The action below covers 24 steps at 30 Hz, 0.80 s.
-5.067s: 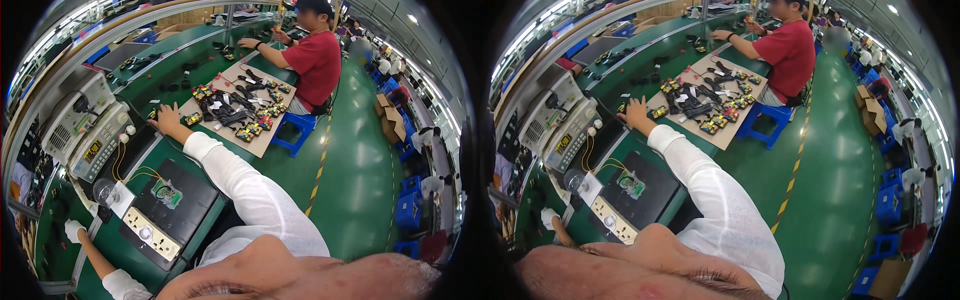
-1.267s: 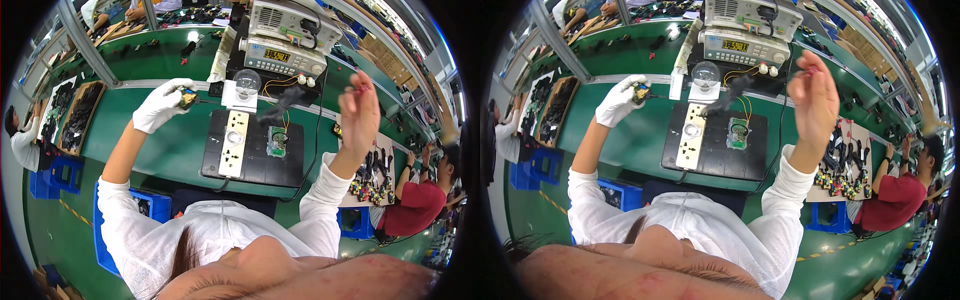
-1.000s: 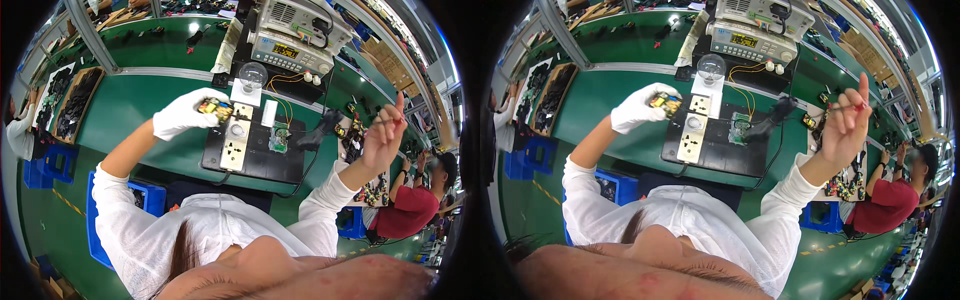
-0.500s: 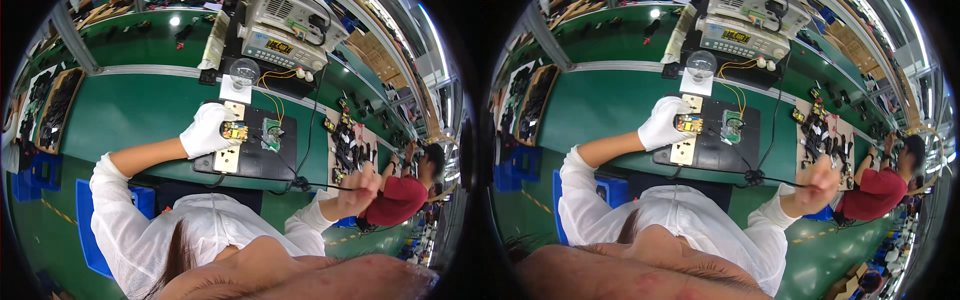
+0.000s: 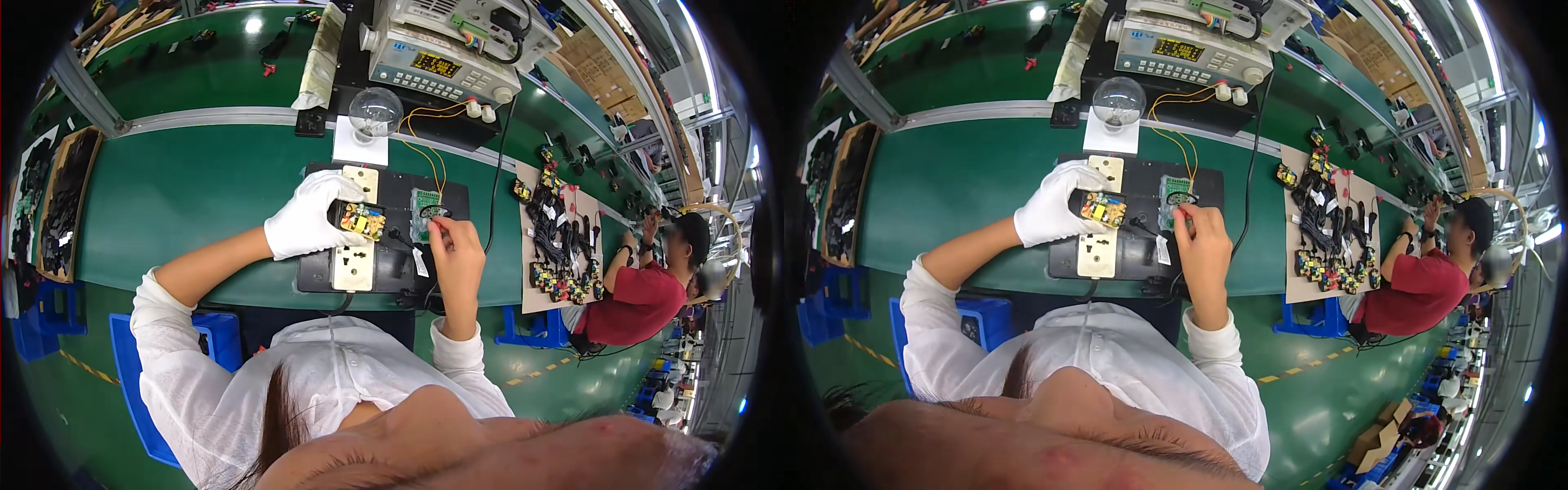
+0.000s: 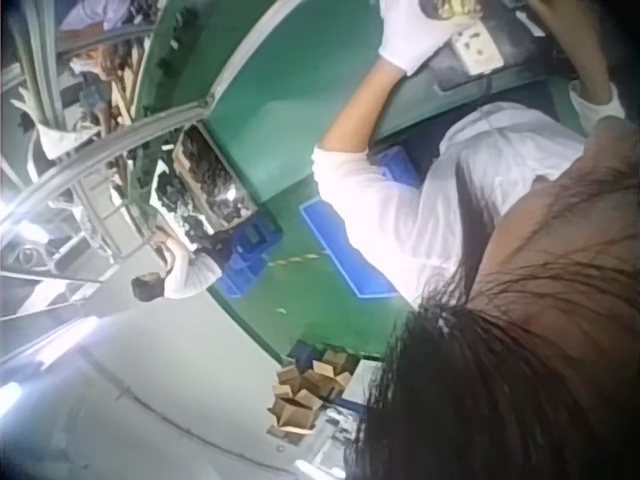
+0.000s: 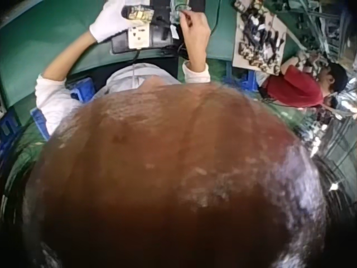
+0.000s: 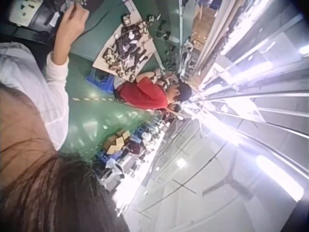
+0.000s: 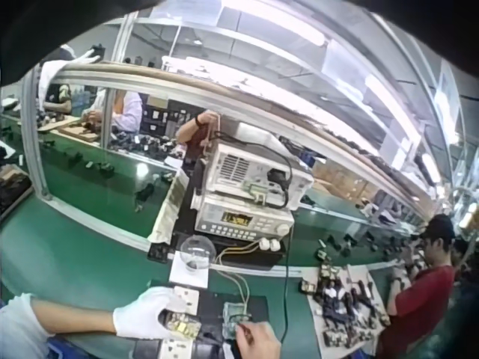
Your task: The person tests electronic circuit boards by placing each board onto a power strip and test fixture, connecting a test lead to the fixture by hand, and setting the tested boards aside on the workbench.
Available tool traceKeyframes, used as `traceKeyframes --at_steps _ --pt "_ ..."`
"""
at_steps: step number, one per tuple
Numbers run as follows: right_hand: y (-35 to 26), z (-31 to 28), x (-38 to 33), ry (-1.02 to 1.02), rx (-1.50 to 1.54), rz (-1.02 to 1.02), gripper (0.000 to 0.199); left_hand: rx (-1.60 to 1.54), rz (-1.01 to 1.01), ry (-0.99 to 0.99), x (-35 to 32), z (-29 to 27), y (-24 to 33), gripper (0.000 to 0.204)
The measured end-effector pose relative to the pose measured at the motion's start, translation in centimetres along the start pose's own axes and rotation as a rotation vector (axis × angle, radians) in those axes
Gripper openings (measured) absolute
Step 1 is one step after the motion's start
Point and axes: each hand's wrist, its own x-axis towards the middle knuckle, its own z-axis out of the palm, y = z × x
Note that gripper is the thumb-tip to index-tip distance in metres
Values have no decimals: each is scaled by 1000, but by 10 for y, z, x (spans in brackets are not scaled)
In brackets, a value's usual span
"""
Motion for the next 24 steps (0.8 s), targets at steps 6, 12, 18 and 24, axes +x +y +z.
traceKeyframes --at_steps 6,12,18,24 --pt "-1 15 -6 36 -96 41 16 -61 55 43 -5 6 -9 66" --pt "-1 21 -8 46 -159 50 18 -43 72 47 -4 5 -7 67" --pt "-5 21 -7 34 -229 45 18 -30 51 22 -2 1 0 68" --pt "-5 22 -7 33 -195 64 19 -28 23 52 -1 2 4 66"
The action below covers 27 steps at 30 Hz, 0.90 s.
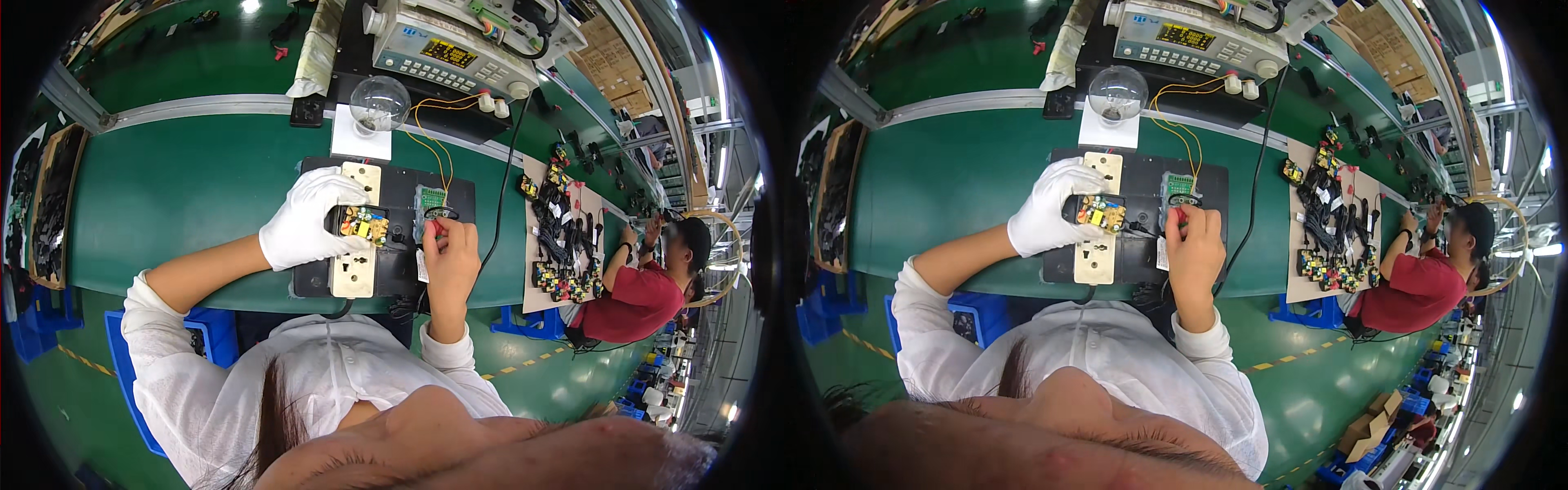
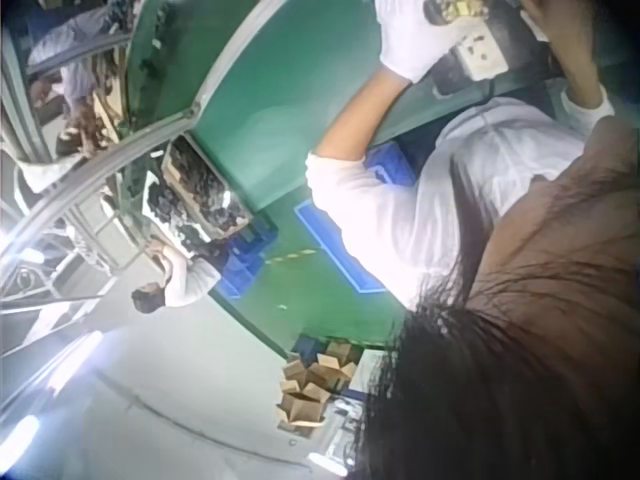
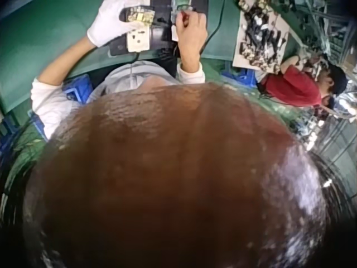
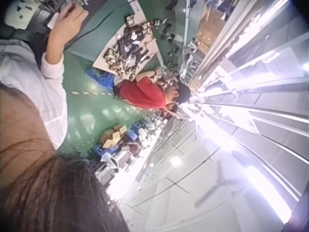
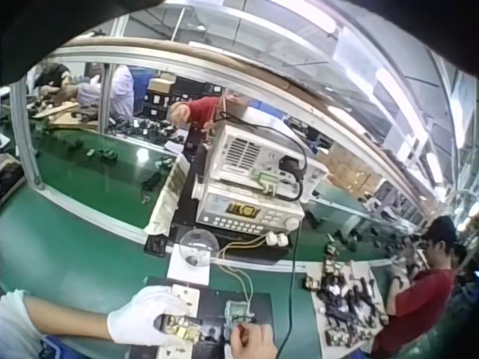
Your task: The person tests electronic circuit boards by placing each board onto a power strip and test fixture, connecting a test lead to the fixture by hand, and setting the tested boards aside on the workbench.
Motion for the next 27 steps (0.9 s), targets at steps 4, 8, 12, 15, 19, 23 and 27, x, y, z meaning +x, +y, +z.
traceKeyframes --at_steps 4,8,12,15,19,23,27 --pt "0 0 -1 7 18 10 18 33 -37 17 -1 1 7 62" --pt "-1 -2 -1 12 -2 0 18 42 -34 43 -1 2 11 62" --pt "-2 -1 -1 17 7 1 18 20 -10 49 0 2 7 64" --pt "-1 -1 0 17 -1 -8 18 18 12 50 0 2 4 65" --pt "-1 -1 0 12 6 -5 19 3 13 52 0 2 3 63" --pt "-1 -1 0 6 -5 7 18 3 7 48 0 2 3 60" --pt "-1 -1 0 6 -8 11 18 -10 -5 23 0 1 2 59"
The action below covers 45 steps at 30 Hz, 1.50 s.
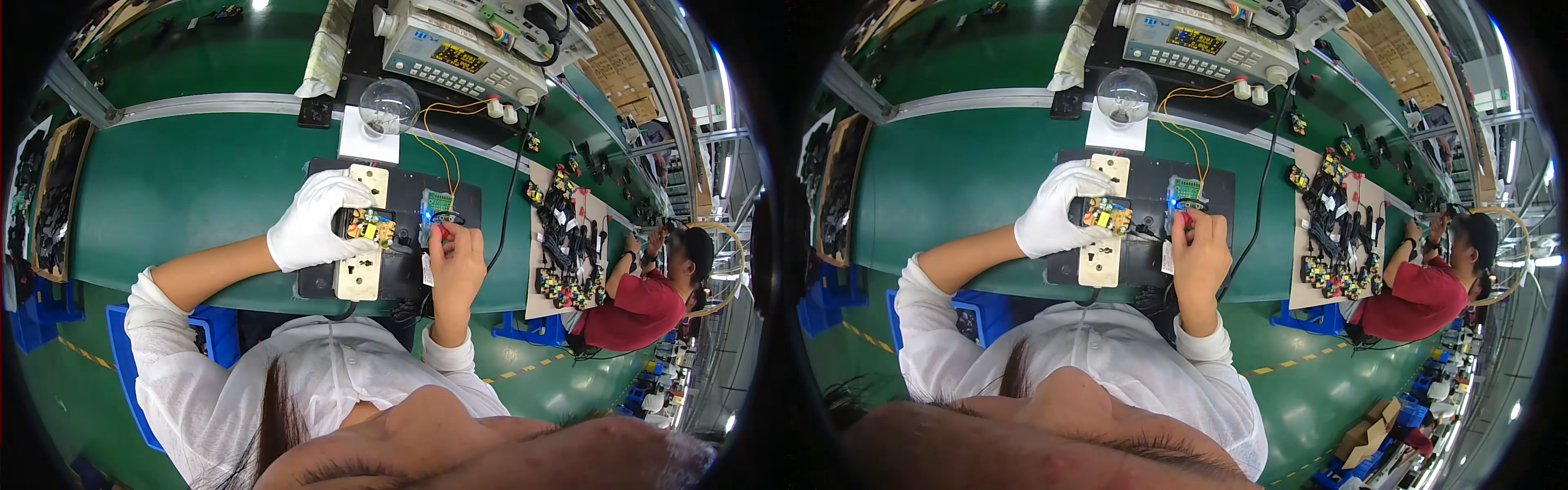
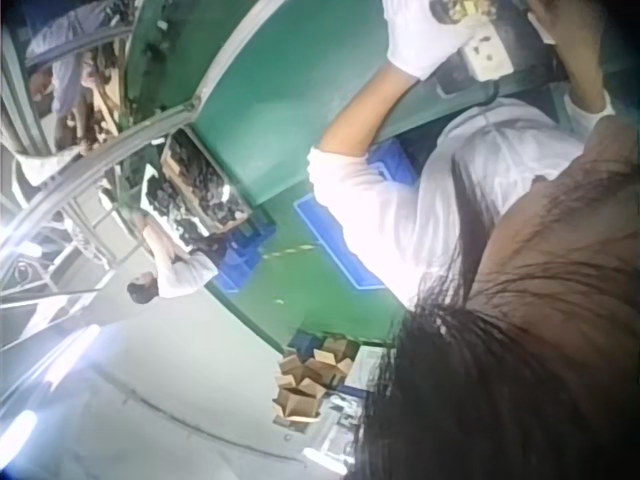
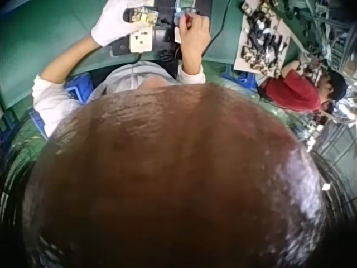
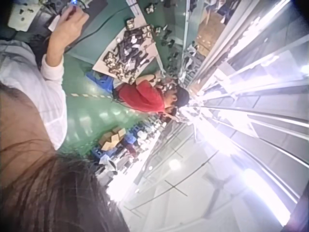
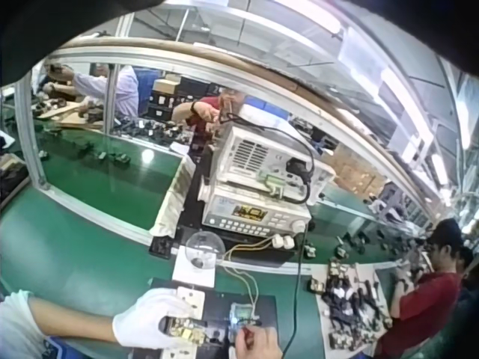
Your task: The person tests electronic circuit boards by placing each board onto a power strip and test fixture, connecting a test lead to the fixture by hand, and setting the tested boards aside on the workbench.
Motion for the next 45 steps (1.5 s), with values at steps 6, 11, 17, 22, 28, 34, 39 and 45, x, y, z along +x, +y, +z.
traceKeyframes --at_steps 6,11,17,22,28,34,39,45 --pt "1 0 0 4 0 4 18 3 31 33 1 1 -2 62" --pt "0 1 1 2 9 12 17 11 46 46 1 2 -2 62" --pt "1 1 1 8 24 -3 18 16 40 39 2 1 -1 61" --pt "0 0 2 9 36 4 17 20 35 24 1 0 -1 61" --pt "-1 0 2 4 49 16 17 4 34 12 0 0 -1 62" --pt "3 -1 0 15 29 -32 13 26 49 24 -2 1 -8 59" --pt "14 -8 3 -92 293 30 11 -4 -40 -46 -2 -5 -1 53" --pt "18 -15 3 -280 986 287 13 12 19 84 -3 1 5 51"
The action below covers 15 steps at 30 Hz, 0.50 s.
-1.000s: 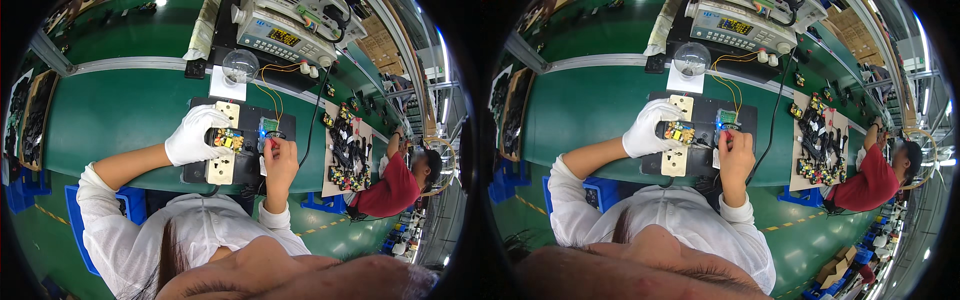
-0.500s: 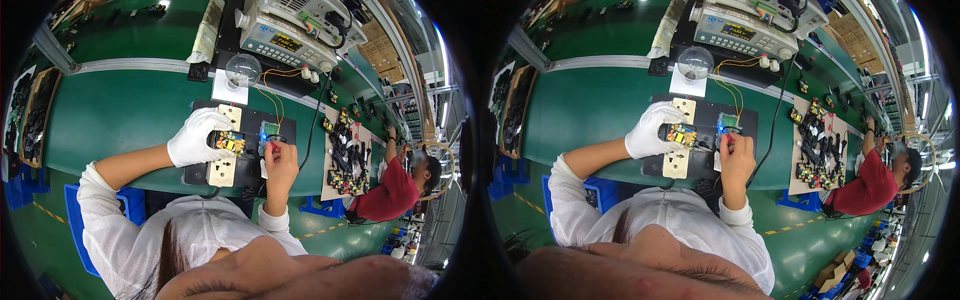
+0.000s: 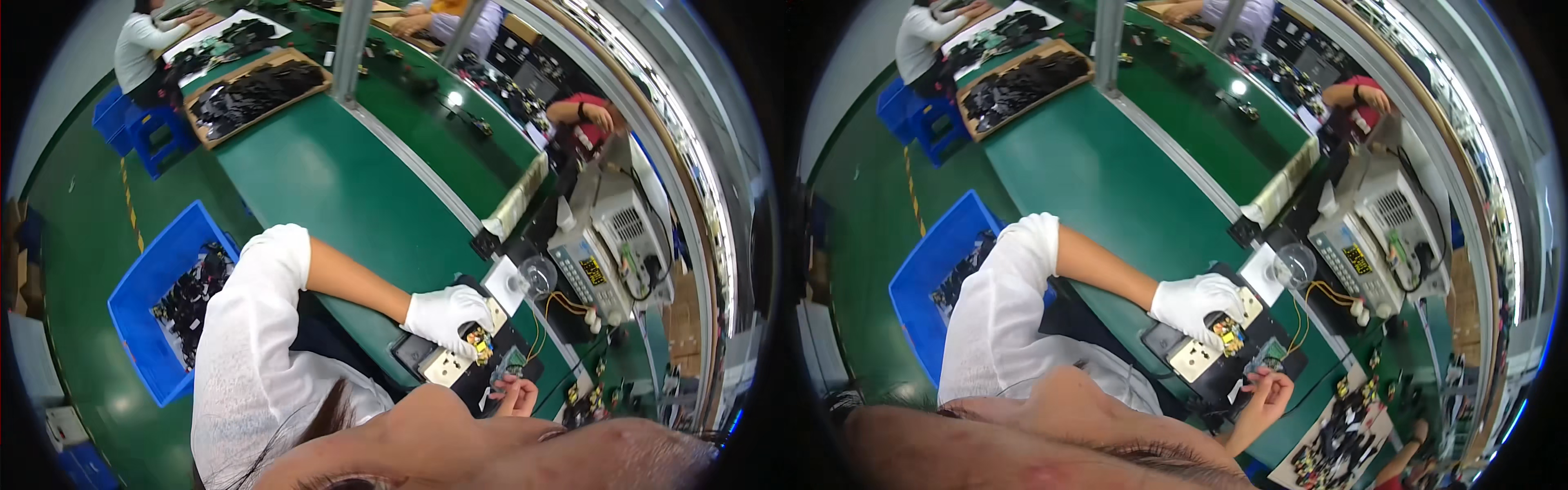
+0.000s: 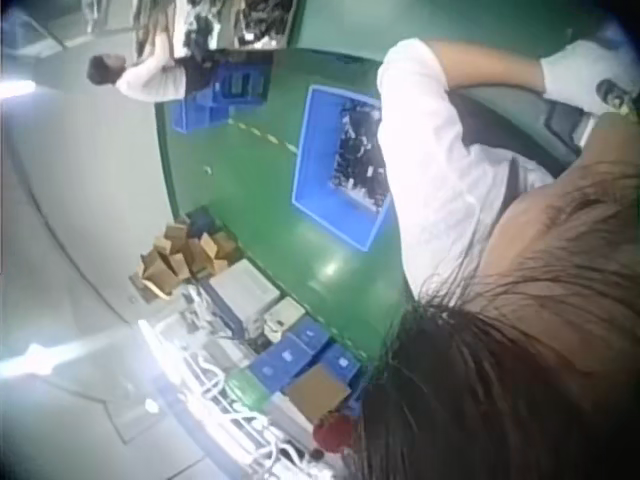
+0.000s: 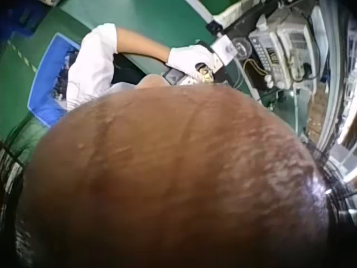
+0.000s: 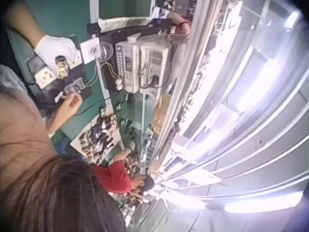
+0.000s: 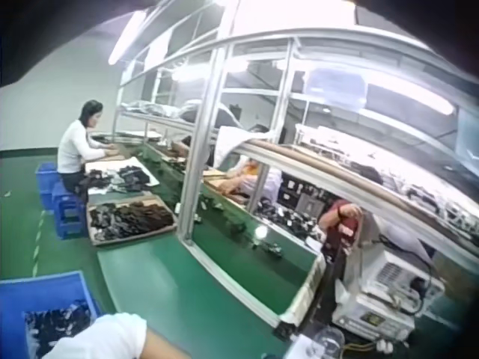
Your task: The person tests electronic circuit boards by placing each board onto a power strip and test fixture, connecting a test lead to the fixture by hand, and setting the tested boards aside on the workbench.
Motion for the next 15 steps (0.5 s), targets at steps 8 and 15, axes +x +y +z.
traceKeyframes --at_steps 8,15 --pt "-7 5 -2 -282 -314 70 15 6 3 22 -6 7 -6 49" --pt "-16 13 -2 -331 -677 -14 14 -32 -47 9 -5 7 -4 46"
